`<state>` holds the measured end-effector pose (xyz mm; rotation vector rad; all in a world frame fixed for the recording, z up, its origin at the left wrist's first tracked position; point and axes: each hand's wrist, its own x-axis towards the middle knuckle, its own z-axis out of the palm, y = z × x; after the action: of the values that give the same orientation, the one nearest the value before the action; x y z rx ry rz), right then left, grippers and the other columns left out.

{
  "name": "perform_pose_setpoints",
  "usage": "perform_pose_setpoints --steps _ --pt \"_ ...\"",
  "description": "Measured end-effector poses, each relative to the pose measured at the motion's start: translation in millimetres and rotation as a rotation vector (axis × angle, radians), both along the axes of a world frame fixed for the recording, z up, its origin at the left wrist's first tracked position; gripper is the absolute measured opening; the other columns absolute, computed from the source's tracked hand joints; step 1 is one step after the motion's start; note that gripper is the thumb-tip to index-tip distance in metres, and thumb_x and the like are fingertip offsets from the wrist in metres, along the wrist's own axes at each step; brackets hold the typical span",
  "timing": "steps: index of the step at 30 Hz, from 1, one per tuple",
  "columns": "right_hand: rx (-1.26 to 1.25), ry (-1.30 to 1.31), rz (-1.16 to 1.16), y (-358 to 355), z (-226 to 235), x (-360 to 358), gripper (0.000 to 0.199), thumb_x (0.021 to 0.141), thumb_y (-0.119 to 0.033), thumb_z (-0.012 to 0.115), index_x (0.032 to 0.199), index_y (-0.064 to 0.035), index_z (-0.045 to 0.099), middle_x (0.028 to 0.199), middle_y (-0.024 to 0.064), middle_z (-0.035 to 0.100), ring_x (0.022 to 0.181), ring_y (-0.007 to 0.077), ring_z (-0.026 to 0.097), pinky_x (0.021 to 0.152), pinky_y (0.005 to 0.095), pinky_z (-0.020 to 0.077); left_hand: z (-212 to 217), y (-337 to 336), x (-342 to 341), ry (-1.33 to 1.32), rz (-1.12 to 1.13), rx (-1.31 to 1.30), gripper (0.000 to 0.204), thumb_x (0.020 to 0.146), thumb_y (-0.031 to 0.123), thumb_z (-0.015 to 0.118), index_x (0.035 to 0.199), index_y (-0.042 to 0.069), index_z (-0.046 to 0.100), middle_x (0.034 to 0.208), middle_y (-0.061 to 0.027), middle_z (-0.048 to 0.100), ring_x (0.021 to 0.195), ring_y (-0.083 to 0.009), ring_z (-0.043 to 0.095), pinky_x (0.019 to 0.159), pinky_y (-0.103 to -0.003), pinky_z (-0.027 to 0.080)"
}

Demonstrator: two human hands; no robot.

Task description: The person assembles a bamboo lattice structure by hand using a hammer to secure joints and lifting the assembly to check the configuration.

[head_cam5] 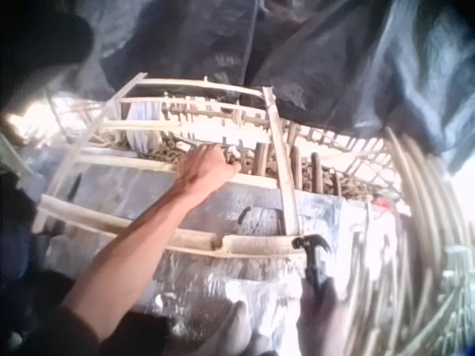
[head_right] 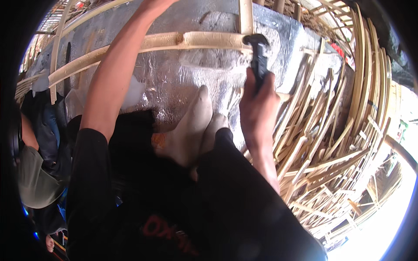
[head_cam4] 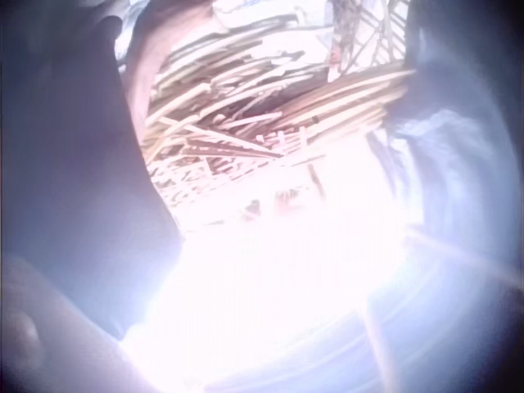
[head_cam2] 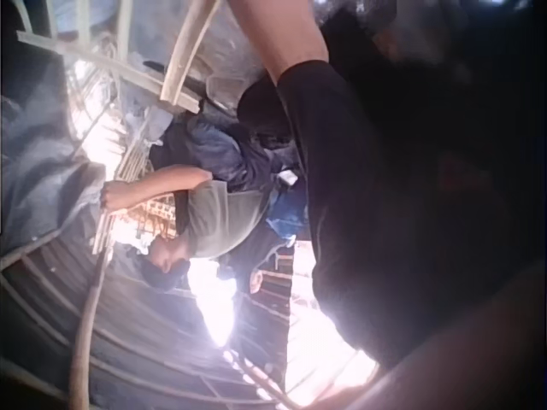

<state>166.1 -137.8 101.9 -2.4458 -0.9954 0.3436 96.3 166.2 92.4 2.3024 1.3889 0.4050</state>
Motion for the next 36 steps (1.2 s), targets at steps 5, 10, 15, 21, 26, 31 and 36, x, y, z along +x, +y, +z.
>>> perform_pose_setpoints --steps 5,10,15,21,26,31,36 --pt "-0.086 -0.055 -0.085 -4.7 -11.3 -0.2 0.035 0.104 -0.033 0.051 0.096 -0.0005 0.057 0.062 0.0108 0.061 0.049 0.0173 0.058 0.044 0.0353 0.0458 6.3 -6.2 13.0 0.023 -0.011 0.006 0.045 0.081 0.041 0.071 0.090 -0.003 0.073 0.080 -0.0210 0.072 0.071 -0.0308 0.070 0.066 -0.043 0.054" --pt "0.477 -0.055 -0.315 -7.3 0.2 -8.8 0.041 0.103 -0.038 0.054 0.093 0.0010 0.059 0.061 0.0075 0.060 0.047 0.0130 0.054 0.043 0.0318 0.0438 -11.7 -2.6 5.6 0.033 -0.039 0.086 0.042 0.082 0.041 0.070 0.085 -0.002 0.074 0.078 -0.0203 0.072 0.074 -0.0323 0.071 0.068 -0.045 0.054" --pt "0.067 0.002 -0.055 -3.2 -2.1 3.0 0.037 0.104 -0.034 0.053 0.099 0.0016 0.060 0.063 0.0131 0.060 0.050 0.0163 0.057 0.047 0.0362 0.0492 -6.1 -3.9 -0.8 -0.022 0.017 0.095 0.042 0.082 0.039 0.071 0.088 -0.002 0.074 0.080 -0.0197 0.072 0.075 -0.0340 0.070 0.069 -0.045 0.055" --pt "0.043 -0.066 -0.005 6.0 -13.9 9.6 0.036 0.104 -0.033 0.052 0.092 0.0002 0.056 0.063 0.0153 0.062 0.046 0.0287 0.056 0.043 0.0350 0.0419 5.0 -9.7 6.5 0.044 0.053 -0.062 0.044 0.082 0.042 0.072 0.086 -0.002 0.073 0.078 -0.0194 0.072 0.071 -0.0314 0.069 0.065 -0.044 0.054" --pt "0.393 0.017 -0.251 9.8 -3.8 -7.4 0.037 0.103 -0.033 0.054 0.086 -0.0007 0.055 0.058 0.0111 0.059 0.042 0.0187 0.053 0.040 0.0363 0.0384 9.1 -8.4 6.7 0.096 0.077 -0.078 0.043 0.083 0.041 0.072 0.085 -0.002 0.073 0.076 -0.0186 0.071 0.069 -0.0300 0.068 0.063 -0.044 0.053" --pt "0.342 0.234 -0.244 3.9 5.9 -10.6 0.033 0.104 -0.031 0.051 0.094 0.0000 0.057 0.052 0.0035 0.051 0.039 0.0115 0.046 0.036 0.0294 0.0353 -6.3 -4.8 -4.3 0.000 0.089 0.087 0.047 0.083 0.044 0.070 0.083 -0.003 0.071 0.081 -0.0210 0.072 0.080 -0.0355 0.071 0.073 -0.046 0.054" --pt "0.078 0.220 -0.166 7.3 -19.8 -3.4 0.036 0.102 -0.029 0.056 0.092 0.0055 0.054 0.060 0.0241 0.057 0.046 0.0278 0.054 0.050 0.0436 0.0439 -0.7 -7.5 4.4 0.083 0.035 -0.006 0.046 0.084 0.043 0.070 0.079 -0.003 0.071 0.078 -0.0214 0.072 0.079 -0.0353 0.071 0.071 -0.046 0.054"
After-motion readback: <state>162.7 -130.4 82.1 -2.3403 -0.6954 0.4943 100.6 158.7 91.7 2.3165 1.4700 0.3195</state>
